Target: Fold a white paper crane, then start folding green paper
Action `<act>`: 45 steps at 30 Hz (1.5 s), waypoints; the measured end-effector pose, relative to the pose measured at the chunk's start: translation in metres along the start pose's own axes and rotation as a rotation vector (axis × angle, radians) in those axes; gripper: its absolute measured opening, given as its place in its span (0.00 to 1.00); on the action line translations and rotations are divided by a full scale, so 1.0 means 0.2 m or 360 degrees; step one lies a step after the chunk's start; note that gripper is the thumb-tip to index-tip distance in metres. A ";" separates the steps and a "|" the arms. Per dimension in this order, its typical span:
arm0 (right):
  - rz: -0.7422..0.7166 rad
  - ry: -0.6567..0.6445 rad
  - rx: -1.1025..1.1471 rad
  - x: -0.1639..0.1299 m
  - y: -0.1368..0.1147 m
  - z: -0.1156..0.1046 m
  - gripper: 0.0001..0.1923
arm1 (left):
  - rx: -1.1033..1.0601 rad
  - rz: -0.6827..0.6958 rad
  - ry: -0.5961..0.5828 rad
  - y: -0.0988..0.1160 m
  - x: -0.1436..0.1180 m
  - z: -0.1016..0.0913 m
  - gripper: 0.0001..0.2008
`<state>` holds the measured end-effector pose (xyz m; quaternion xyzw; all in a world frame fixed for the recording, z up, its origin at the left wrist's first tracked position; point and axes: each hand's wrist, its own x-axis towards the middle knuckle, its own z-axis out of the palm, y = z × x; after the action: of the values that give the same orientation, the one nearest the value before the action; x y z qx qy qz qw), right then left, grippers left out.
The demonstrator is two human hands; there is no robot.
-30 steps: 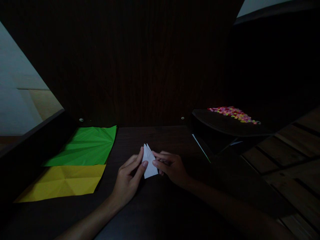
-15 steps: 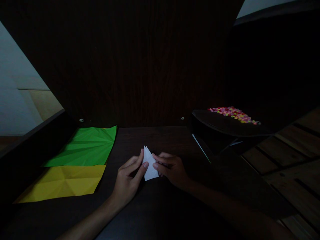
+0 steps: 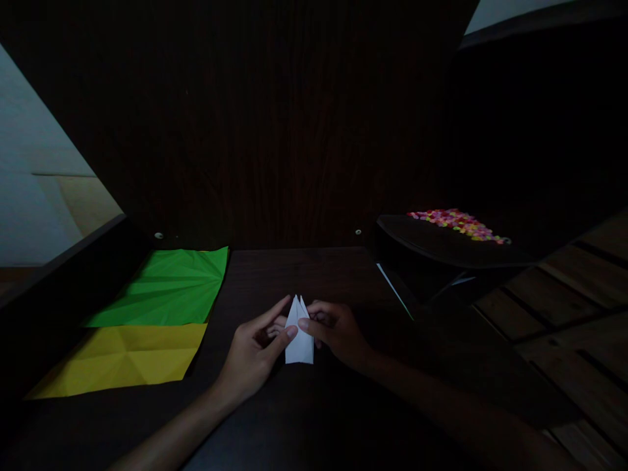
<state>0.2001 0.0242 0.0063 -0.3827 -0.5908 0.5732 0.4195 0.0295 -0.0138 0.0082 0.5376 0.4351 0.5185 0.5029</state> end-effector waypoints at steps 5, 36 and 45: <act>-0.0098 0.0005 -0.0150 0.00 -0.01 -0.01 0.13 | 0.0022 -0.0092 -0.0161 -0.01 -0.01 0.00 0.31; -0.0071 -0.0106 0.0019 0.01 -0.01 -0.01 0.13 | -0.0300 -0.0358 -0.0121 0.01 0.04 -0.01 0.20; -0.0191 -0.0118 -0.0071 0.00 0.01 0.00 0.22 | -0.0372 -0.0235 0.0051 0.01 0.03 0.01 0.35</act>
<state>0.2008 0.0244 0.0042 -0.3344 -0.6405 0.5474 0.4222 0.0309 -0.0085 0.0113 0.4336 0.4181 0.5356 0.5919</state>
